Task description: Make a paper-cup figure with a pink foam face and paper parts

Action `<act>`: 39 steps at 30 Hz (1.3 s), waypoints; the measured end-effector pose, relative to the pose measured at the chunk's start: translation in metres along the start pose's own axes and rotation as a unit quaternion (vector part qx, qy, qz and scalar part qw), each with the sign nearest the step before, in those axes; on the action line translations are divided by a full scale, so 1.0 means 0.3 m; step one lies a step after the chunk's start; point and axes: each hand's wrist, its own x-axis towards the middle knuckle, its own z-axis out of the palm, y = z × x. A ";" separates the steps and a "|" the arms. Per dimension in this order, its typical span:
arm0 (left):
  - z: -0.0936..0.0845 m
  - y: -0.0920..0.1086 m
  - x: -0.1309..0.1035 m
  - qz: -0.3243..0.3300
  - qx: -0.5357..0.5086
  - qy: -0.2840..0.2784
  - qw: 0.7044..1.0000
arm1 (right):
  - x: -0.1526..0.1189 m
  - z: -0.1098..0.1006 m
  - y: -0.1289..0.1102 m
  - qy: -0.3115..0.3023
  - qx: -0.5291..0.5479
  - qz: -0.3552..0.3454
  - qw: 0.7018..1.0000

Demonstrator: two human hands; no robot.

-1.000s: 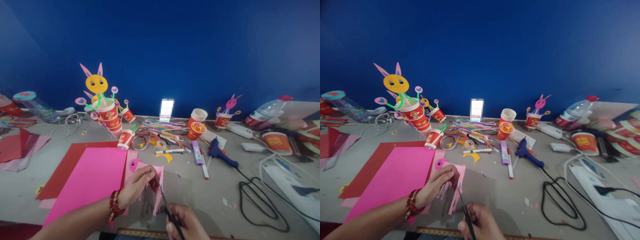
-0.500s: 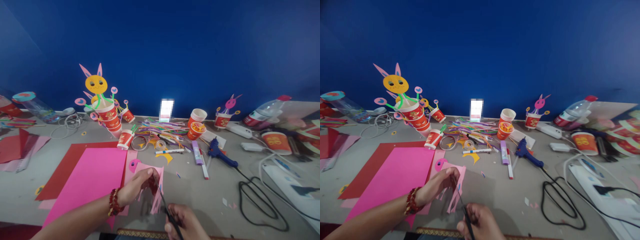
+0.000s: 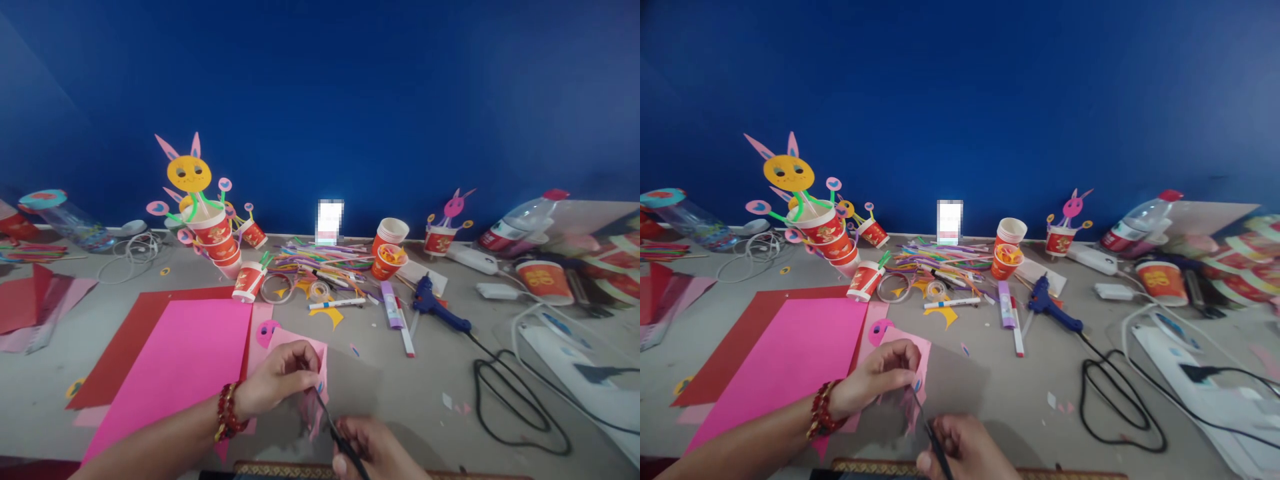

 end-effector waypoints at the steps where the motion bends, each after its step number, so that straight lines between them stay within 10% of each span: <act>1: 0.001 0.004 -0.001 0.002 0.000 0.003 1.000 | -0.002 -0.004 0.003 0.001 -0.009 -0.002 1.000; 13: 0.000 -0.009 -0.001 0.002 0.113 0.018 0.993 | -0.003 0.015 -0.001 0.040 -0.135 0.001 0.990; 19: -0.014 0.015 0.001 0.018 0.061 0.074 0.995 | -0.136 -0.137 -0.057 0.058 -0.291 -0.052 0.954; 22: -0.014 0.015 0.004 0.014 0.025 0.056 0.998 | -0.180 -0.228 -0.086 0.042 -0.199 -0.085 0.975; 27: 0.004 0.007 0.006 -0.009 -0.012 -0.004 1.000 | -0.042 -0.233 -0.117 0.207 -0.002 -0.222 0.953; 32: -0.001 0.001 0.005 0.004 0.017 -0.033 0.999 | 0.127 -0.153 -0.127 0.123 0.017 -0.225 0.967; 39: -0.007 -0.002 0.021 -0.023 0.057 -0.020 0.998 | 0.132 -0.151 -0.122 0.134 0.045 -0.181 0.973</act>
